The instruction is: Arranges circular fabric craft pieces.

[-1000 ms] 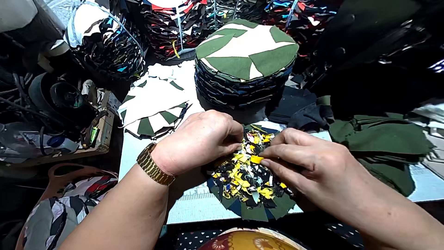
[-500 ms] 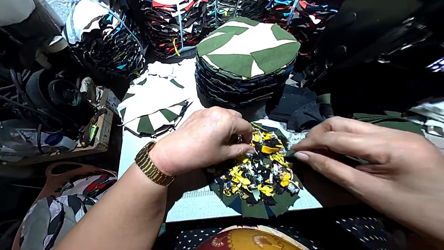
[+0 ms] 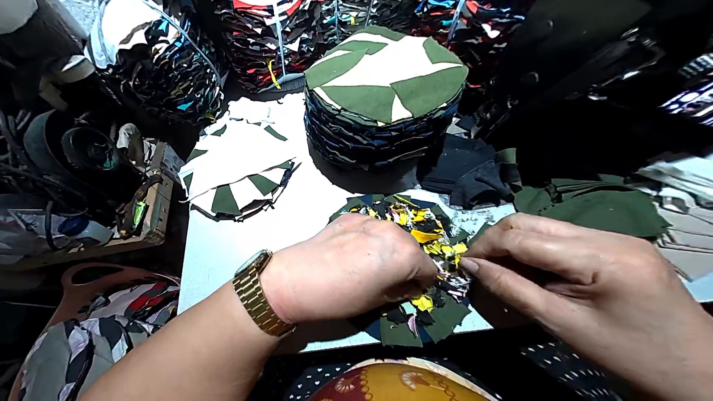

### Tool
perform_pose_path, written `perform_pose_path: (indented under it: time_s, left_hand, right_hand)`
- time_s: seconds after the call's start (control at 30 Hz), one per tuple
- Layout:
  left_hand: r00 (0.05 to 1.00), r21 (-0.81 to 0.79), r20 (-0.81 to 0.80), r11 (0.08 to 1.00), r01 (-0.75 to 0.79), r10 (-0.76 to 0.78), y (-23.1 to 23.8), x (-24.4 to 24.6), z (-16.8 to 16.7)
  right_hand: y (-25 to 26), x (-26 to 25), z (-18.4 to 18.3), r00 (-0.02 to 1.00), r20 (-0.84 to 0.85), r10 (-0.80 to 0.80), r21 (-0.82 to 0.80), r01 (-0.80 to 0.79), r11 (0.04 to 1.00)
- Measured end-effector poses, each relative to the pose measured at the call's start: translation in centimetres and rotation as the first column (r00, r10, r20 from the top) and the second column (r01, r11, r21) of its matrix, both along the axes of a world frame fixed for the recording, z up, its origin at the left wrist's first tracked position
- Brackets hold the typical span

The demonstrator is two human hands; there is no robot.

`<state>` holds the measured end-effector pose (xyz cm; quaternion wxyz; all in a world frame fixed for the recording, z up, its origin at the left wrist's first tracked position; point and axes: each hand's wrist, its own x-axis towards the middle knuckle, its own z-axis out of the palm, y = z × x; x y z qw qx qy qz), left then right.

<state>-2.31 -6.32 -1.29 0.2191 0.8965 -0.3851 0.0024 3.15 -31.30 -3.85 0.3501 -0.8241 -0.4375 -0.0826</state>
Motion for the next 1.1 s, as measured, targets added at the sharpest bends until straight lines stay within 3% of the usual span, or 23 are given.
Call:
perform_pose_path:
  time_s: [0.17, 0.27, 0.33, 0.47, 0.53, 0.63, 0.73, 0.93, 1.1]
  left_hand:
    - [0.998, -0.025, 0.044, 0.998, -0.051, 0.052, 0.3, 0.2, 0.0]
    - [0.994, 0.005, 0.049, 0.995, -0.098, 0.097, 0.4, 0.1, 0.1]
    - [0.994, 0.013, 0.038, 0.994, -0.104, 0.103, 0.7, 0.1, 0.2]
    - [0.990, -0.071, 0.008, 0.988, -0.138, 0.139, 2.7, 0.8, 1.2]
    - [0.985, -0.150, -0.048, 0.973, -0.173, 0.168, 4.1, 1.2, 1.7]
    - [0.953, -0.199, -0.285, 0.967, -0.160, 0.099, 5.7, 1.3, 2.2]
    - [0.906, -0.128, -0.421, 0.986, -0.110, 0.047, 5.2, 0.9, 2.4]
    - [0.941, 0.148, -0.314, 0.985, -0.084, 0.128, 1.8, -0.6, 2.9]
    - [0.956, 0.094, -0.286, 0.994, -0.047, 0.072, 1.8, -0.4, 2.5]
  right_hand:
    - [1.7, -0.4, -0.8, 0.997, 0.068, -0.026, 0.041, 0.023, 0.999]
    - [1.9, -0.4, -1.3, 0.991, 0.132, -0.012, -0.039, 0.017, 0.999]
    - [1.6, -0.2, -1.3, 0.993, 0.114, -0.005, -0.072, 0.013, 0.997]
    - [0.7, -0.4, 0.4, 0.999, 0.004, 0.040, 0.054, -0.040, 0.998]
    - [0.7, -0.8, 0.8, 0.994, -0.002, 0.113, 0.072, -0.113, 0.991]
    - [1.8, -2.0, -0.3, 0.972, 0.019, 0.236, 0.018, -0.237, 0.971]
    - [2.8, -2.6, -1.9, 0.960, 0.086, 0.265, -0.054, -0.261, 0.964]
    - [1.9, -1.5, -1.0, 0.968, 0.119, 0.219, -0.089, -0.209, 0.974]
    - [1.1, -1.1, -1.1, 0.980, 0.146, 0.132, -0.189, -0.104, 0.976]
